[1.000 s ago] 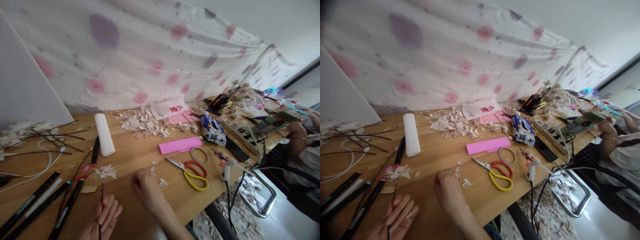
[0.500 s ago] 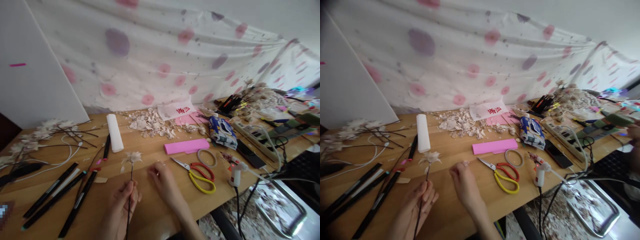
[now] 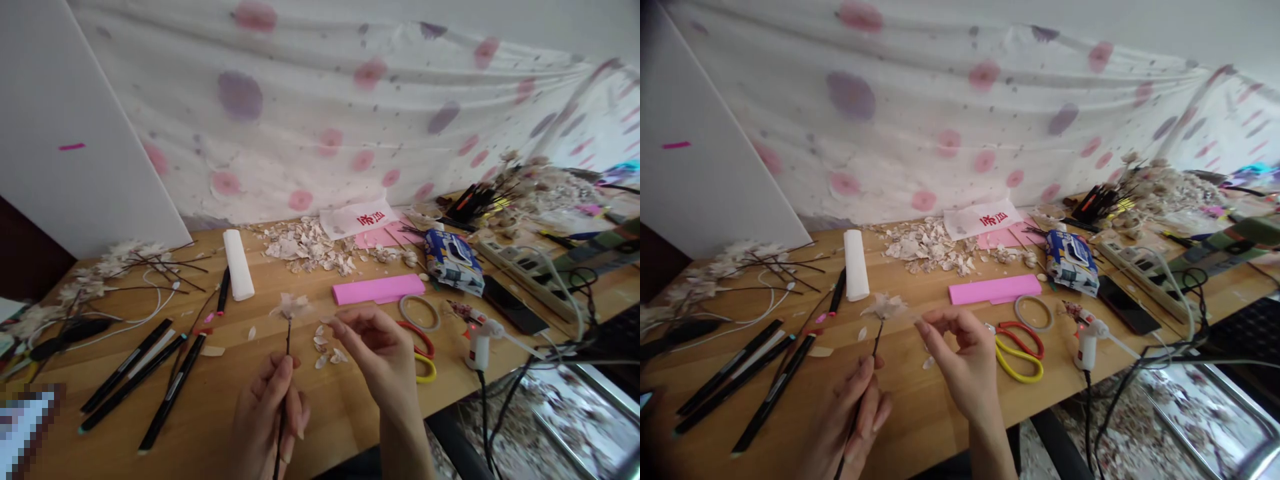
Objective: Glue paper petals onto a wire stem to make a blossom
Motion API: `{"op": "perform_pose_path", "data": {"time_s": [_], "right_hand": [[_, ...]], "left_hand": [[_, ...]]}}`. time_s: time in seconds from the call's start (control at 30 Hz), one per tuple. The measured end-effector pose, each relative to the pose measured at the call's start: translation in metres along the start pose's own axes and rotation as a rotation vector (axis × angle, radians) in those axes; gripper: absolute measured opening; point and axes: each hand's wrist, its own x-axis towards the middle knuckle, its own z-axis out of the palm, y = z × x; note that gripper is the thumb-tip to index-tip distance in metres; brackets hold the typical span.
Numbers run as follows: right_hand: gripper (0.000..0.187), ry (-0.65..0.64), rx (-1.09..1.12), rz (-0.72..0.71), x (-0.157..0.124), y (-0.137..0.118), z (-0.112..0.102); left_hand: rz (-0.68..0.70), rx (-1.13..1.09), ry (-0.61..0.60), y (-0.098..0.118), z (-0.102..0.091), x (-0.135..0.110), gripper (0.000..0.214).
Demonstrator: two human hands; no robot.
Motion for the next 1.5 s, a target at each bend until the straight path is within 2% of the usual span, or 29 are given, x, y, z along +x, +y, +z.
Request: {"op": "perform_pose_path", "data": {"time_s": [0.07, 0.17, 0.23, 0.37, 0.73, 1.0, 1.27, 1.5], "right_hand": [[0.007, -0.05, 0.019, -0.049, -0.005, -0.001, -0.002], [0.01, -0.134, -0.011, -0.119, -0.008, -0.001, -0.004], [0.01, -0.165, -0.047, -0.129, -0.008, -0.001, -0.006], [0.009, -0.208, -0.106, -0.148, -0.012, -0.002, -0.011], [0.01, -0.194, -0.25, -0.23, -0.017, -0.009, -0.016], [0.01, -0.176, -0.28, -0.231, -0.018, -0.008, -0.016], [0.013, -0.158, -0.309, -0.267, -0.014, -0.003, -0.013], [0.018, -0.146, -0.322, -0.3, -0.014, -0.001, -0.01]], "left_hand": [[0.005, -0.034, -0.038, -0.003, 0.003, -0.006, 0.031], [-0.072, -0.049, -0.086, -0.005, 0.007, -0.014, 0.03], [-0.115, -0.038, -0.101, -0.004, 0.009, -0.019, 0.031], [-0.118, -0.016, -0.105, -0.002, 0.01, -0.027, 0.034], [-0.108, -0.048, -0.148, -0.008, 0.006, -0.028, 0.036], [-0.121, 0.013, -0.124, -0.01, 0.006, -0.025, 0.031], [-0.141, -0.028, -0.16, -0.012, 0.008, -0.023, 0.03], [-0.169, 0.082, -0.059, -0.003, 0.015, -0.03, 0.039]]}}
